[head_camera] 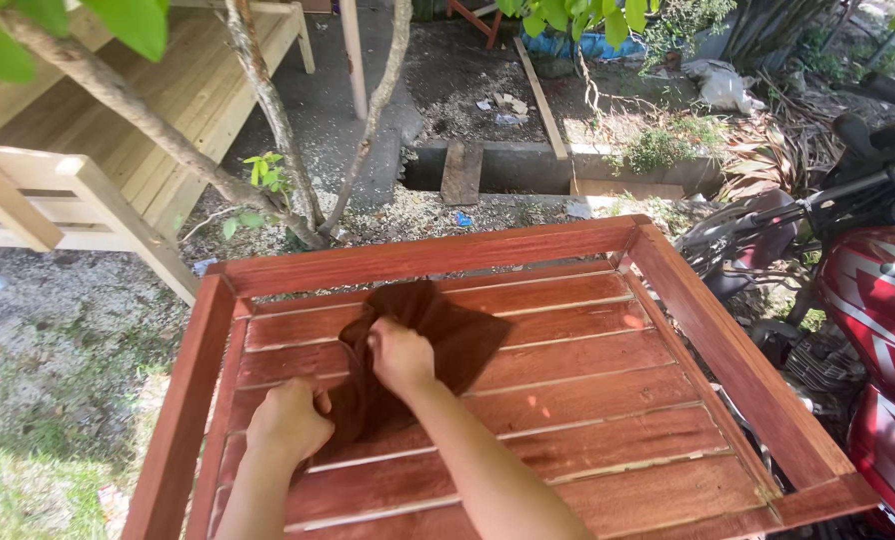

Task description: The person wipes the slatted top and frame rails of a reddish wooden table with a brown cloth, moving around the table to reach different sides and edges, steadying the table with the other hand while wiping.

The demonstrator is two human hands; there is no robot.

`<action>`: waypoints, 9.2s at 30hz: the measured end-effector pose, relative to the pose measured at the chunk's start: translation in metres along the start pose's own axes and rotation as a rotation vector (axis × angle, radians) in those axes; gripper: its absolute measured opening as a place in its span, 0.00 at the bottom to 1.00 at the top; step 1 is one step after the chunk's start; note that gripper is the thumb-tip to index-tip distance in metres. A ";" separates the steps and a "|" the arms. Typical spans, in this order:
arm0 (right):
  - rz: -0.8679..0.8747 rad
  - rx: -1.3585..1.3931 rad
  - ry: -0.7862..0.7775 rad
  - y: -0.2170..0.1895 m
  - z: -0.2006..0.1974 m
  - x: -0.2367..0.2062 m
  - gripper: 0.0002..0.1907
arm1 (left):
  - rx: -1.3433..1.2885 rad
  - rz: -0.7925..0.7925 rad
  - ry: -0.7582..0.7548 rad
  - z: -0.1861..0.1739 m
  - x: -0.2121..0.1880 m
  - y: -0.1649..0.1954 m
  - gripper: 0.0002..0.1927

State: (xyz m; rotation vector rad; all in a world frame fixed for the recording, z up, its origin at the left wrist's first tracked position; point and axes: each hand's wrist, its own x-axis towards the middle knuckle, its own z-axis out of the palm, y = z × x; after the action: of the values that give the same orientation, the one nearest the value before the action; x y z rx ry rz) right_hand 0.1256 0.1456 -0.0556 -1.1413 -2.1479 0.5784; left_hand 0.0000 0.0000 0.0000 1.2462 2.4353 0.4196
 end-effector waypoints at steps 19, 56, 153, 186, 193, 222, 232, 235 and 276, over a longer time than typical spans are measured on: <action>0.012 0.749 0.665 0.056 -0.271 0.011 0.09 | -0.425 0.343 -0.063 0.056 0.003 0.161 0.21; 0.395 -0.753 -0.215 0.132 -0.165 0.046 0.26 | -0.023 0.167 0.164 0.099 0.032 0.146 0.36; 0.354 -0.976 -0.003 0.362 -0.371 0.040 0.31 | 0.011 0.533 0.047 0.225 0.006 0.443 0.34; -0.159 -1.337 -0.003 0.374 -0.377 0.050 0.11 | 0.072 0.454 -0.099 0.197 0.005 0.452 0.28; -0.413 -1.670 -0.302 0.370 -0.385 0.060 0.15 | 0.041 0.470 -0.070 0.199 0.009 0.451 0.28; 0.317 -1.297 -0.307 0.385 -0.363 0.066 0.26 | 0.029 0.498 0.057 0.215 0.010 0.459 0.25; 0.389 -1.083 -0.073 0.391 -0.355 0.058 0.34 | 0.024 0.488 0.050 0.224 0.004 0.458 0.26; 0.377 -1.032 -0.018 0.386 -0.355 0.060 0.33 | 0.041 0.479 0.042 0.227 0.004 0.457 0.24; 0.329 -0.374 -0.081 0.282 -0.439 -0.015 0.16 | -0.309 0.637 0.030 0.223 0.010 0.434 0.24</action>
State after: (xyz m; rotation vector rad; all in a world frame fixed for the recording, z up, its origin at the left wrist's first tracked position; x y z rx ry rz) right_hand 0.6015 0.3193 0.0710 -1.7219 -2.2102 0.3731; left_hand 0.4040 0.2735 -0.0160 1.8468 1.8439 0.9452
